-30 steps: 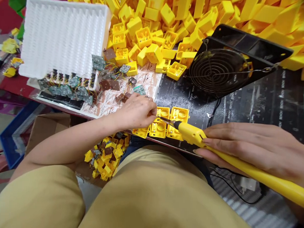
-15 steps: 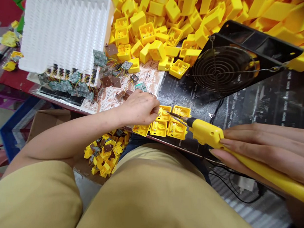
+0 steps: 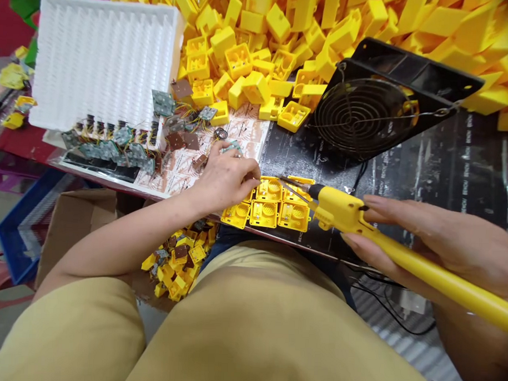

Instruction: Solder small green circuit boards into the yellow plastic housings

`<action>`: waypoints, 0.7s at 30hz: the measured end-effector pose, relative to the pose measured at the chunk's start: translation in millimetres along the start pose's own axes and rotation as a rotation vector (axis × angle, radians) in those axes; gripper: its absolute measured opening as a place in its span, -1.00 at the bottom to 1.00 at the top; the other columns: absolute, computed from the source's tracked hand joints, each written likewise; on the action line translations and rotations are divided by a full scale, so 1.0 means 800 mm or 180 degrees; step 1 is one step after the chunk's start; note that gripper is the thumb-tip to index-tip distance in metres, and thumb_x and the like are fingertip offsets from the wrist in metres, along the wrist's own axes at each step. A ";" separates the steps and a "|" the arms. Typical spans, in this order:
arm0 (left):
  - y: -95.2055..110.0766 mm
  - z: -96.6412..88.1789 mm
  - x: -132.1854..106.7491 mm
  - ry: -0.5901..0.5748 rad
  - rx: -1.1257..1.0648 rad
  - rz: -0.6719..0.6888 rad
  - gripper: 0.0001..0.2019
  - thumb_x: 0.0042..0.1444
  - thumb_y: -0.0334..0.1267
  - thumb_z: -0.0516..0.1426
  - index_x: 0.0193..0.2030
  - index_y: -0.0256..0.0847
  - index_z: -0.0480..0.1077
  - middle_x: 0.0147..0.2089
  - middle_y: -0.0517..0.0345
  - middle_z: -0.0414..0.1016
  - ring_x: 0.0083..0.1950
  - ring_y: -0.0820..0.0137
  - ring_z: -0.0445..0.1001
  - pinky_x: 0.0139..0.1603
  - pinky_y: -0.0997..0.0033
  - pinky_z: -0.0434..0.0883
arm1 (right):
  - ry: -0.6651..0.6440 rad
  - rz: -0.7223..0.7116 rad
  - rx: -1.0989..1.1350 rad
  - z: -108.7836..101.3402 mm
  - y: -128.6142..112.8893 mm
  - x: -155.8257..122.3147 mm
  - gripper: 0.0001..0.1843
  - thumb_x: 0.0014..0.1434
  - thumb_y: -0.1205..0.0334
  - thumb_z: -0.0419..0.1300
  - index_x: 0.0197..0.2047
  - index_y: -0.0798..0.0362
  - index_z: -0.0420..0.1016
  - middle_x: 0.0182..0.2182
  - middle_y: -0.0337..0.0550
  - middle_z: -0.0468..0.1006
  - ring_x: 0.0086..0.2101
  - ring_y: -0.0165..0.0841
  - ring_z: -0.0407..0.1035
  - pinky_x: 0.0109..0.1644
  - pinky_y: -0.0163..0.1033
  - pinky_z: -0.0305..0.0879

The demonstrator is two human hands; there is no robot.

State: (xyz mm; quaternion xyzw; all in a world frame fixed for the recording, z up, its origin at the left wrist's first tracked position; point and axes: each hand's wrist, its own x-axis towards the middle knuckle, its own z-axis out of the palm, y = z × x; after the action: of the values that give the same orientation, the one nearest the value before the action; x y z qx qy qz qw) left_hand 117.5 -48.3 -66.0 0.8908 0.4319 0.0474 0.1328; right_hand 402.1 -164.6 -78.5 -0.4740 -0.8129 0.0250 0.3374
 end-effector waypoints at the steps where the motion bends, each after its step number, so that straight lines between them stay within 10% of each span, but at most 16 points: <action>1: 0.001 0.000 0.002 0.0005 0.0137 0.0020 -0.82 0.20 -0.23 0.13 -0.31 -0.14 0.57 -0.36 0.13 0.60 -0.10 0.21 0.49 0.32 -0.18 0.09 | 0.0002 -0.0095 -0.0007 0.002 -0.001 0.000 -0.55 0.30 0.05 0.27 0.23 -0.16 0.36 -0.25 -0.27 0.66 -0.37 -0.41 0.55 -0.32 -0.33 0.44; 12: 0.005 -0.009 0.006 -0.0229 -0.0057 -0.0144 -0.81 0.18 -0.23 0.10 -0.30 -0.17 0.55 -0.35 0.17 0.61 -0.19 0.30 0.50 0.28 -0.05 0.15 | 0.0161 -0.0353 -0.0168 0.004 -0.010 0.013 -0.44 0.35 0.17 0.21 0.35 0.01 0.20 -0.26 -0.17 0.66 -0.37 -0.34 0.57 -0.31 -0.32 0.45; 21: 0.010 -0.009 0.019 -0.0519 0.0189 -0.0162 -0.79 0.10 -0.25 0.09 -0.31 -0.20 0.57 -0.40 0.12 0.60 -0.23 0.26 0.52 0.23 -0.01 0.20 | 0.0217 -0.0391 0.0431 0.012 -0.027 0.032 -0.88 0.25 0.28 0.30 -0.21 -0.09 0.42 -0.45 -0.33 0.60 -0.47 -0.39 0.53 -0.46 -0.35 0.49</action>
State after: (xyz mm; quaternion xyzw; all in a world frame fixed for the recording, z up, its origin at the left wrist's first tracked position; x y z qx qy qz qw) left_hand 131.6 -40.0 -57.4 0.8840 0.4434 -0.0415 0.1421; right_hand 372.4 -153.6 -64.8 -0.3999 -0.8250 0.0430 0.3970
